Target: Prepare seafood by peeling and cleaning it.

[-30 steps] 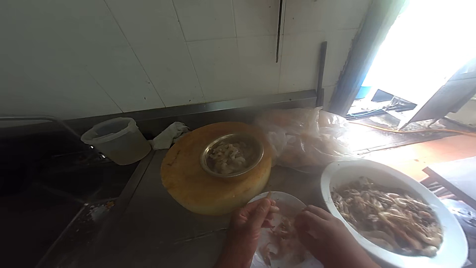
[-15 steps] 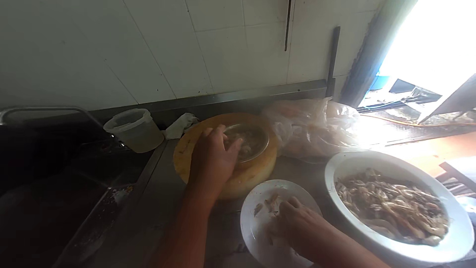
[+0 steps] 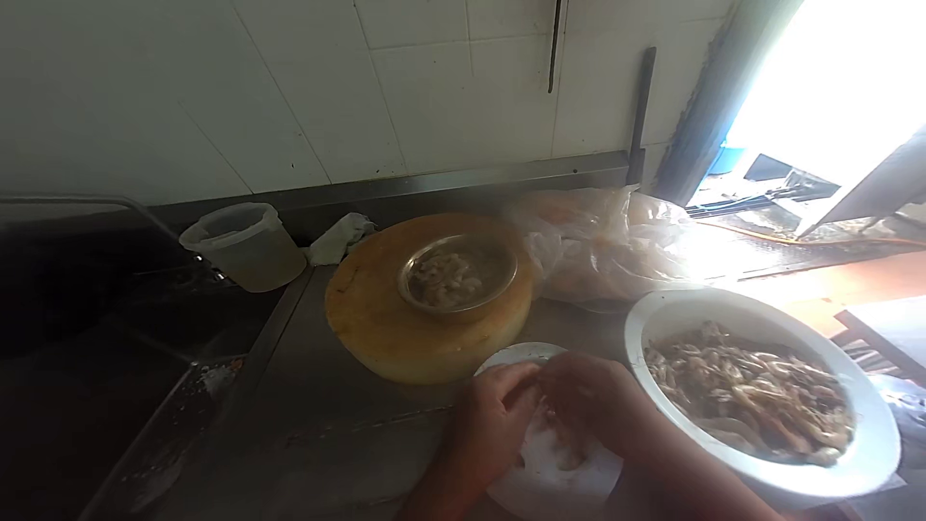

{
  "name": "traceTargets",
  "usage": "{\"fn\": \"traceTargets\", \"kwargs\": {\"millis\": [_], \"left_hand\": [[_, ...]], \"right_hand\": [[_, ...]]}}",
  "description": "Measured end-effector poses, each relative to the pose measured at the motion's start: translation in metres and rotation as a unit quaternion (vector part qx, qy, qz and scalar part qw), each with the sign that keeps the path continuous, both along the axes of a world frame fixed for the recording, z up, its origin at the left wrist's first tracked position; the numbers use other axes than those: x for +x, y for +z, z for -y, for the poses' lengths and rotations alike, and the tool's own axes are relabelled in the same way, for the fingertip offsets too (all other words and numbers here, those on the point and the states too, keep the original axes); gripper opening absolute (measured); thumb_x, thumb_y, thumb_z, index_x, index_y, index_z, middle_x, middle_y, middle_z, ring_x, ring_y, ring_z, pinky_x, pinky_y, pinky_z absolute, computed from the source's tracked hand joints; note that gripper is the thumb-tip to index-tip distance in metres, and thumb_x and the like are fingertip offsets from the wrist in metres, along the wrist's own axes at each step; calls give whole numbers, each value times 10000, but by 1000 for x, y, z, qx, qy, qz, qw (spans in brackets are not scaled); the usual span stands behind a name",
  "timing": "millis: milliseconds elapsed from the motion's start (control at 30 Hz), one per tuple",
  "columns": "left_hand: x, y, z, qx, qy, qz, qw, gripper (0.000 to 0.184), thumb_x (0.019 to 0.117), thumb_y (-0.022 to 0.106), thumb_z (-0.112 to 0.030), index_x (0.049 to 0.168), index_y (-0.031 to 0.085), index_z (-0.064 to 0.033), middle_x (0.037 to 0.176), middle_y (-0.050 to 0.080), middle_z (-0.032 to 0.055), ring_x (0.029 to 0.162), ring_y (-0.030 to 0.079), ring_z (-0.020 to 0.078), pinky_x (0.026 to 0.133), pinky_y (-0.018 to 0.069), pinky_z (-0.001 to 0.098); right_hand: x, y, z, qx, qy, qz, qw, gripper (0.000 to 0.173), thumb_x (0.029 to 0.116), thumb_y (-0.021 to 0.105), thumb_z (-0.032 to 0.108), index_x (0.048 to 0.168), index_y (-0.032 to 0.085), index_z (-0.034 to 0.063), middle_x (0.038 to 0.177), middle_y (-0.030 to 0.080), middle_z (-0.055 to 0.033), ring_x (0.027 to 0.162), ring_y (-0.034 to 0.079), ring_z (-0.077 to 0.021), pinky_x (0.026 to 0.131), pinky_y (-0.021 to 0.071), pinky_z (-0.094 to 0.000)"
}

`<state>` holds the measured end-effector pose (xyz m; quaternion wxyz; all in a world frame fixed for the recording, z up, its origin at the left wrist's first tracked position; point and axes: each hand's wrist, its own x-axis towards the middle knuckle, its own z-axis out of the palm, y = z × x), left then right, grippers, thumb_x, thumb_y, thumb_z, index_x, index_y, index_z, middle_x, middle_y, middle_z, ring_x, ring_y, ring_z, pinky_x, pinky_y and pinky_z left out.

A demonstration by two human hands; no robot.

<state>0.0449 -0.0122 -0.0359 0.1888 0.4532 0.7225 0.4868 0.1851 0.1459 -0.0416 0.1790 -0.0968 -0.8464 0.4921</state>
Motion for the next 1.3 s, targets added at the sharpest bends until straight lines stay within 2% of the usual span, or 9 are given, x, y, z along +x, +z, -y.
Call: {"fn": "traceTargets", "kwargs": {"millis": [167,267,400,633,733,833,1000,1200,1300], "left_hand": [[-4,9,-3,102,1,185,977,240,990,672,-112,1207,704,-15,1011,751,121,856,755,256,795,666,383],[-6,6,0,48,-50,93,993,278,1030,605,-257,1244,727,-127,1098,712,34,944,719,169,805,645,324],[-7,4,2,14,-60,3,998,274,1020,624,-374,1126,779,-174,1015,717,-45,929,696,63,797,614,231],[-3,2,3,75,-16,215,974,231,1009,642,-190,1103,752,-10,936,739,85,824,708,180,760,611,314],[-10,5,7,88,41,296,950,236,1005,646,-170,1101,743,23,905,724,127,800,694,196,730,595,312],[-5,7,9,106,57,335,934,247,987,677,-153,1143,741,28,1015,732,154,869,703,214,769,605,328],[17,0,2,149,23,358,921,264,970,705,-148,1163,738,29,1094,715,175,914,710,241,810,622,371],[-1,1,9,86,-74,149,982,228,990,686,-249,1118,743,-69,1054,693,75,864,693,194,747,623,327],[-1,6,10,86,-69,199,974,222,1005,658,-195,1113,732,-16,1012,711,117,828,705,219,750,627,347]], "right_hand": [[3,8,0,-155,-4,-46,987,217,994,706,228,1145,679,73,988,738,-81,856,740,-216,789,656,-364],[5,13,1,-166,-45,-45,984,174,962,748,205,1060,713,66,957,753,-90,813,750,-227,758,665,-360],[9,18,0,-149,-19,-25,988,120,944,765,188,994,751,80,899,751,-54,749,731,-178,703,651,-317],[21,12,6,-204,17,-126,971,68,886,762,41,946,738,20,874,736,-91,722,719,-184,655,649,-340],[28,13,8,-116,-17,-87,989,117,911,783,132,1009,771,70,960,762,-52,833,743,-158,748,659,-317],[26,13,12,9,-32,-3,999,389,952,733,422,1276,730,207,1271,708,42,1190,662,-94,1008,589,-318],[10,11,28,14,-88,-50,995,191,989,700,316,1067,767,155,990,746,53,882,718,-41,759,634,-226],[20,11,28,124,-84,-5,989,208,1040,602,336,1020,743,186,945,719,66,821,678,-5,735,590,-190],[23,10,30,174,-108,-18,979,218,1046,580,341,1006,727,185,905,703,68,806,667,-8,725,580,-199]]}}
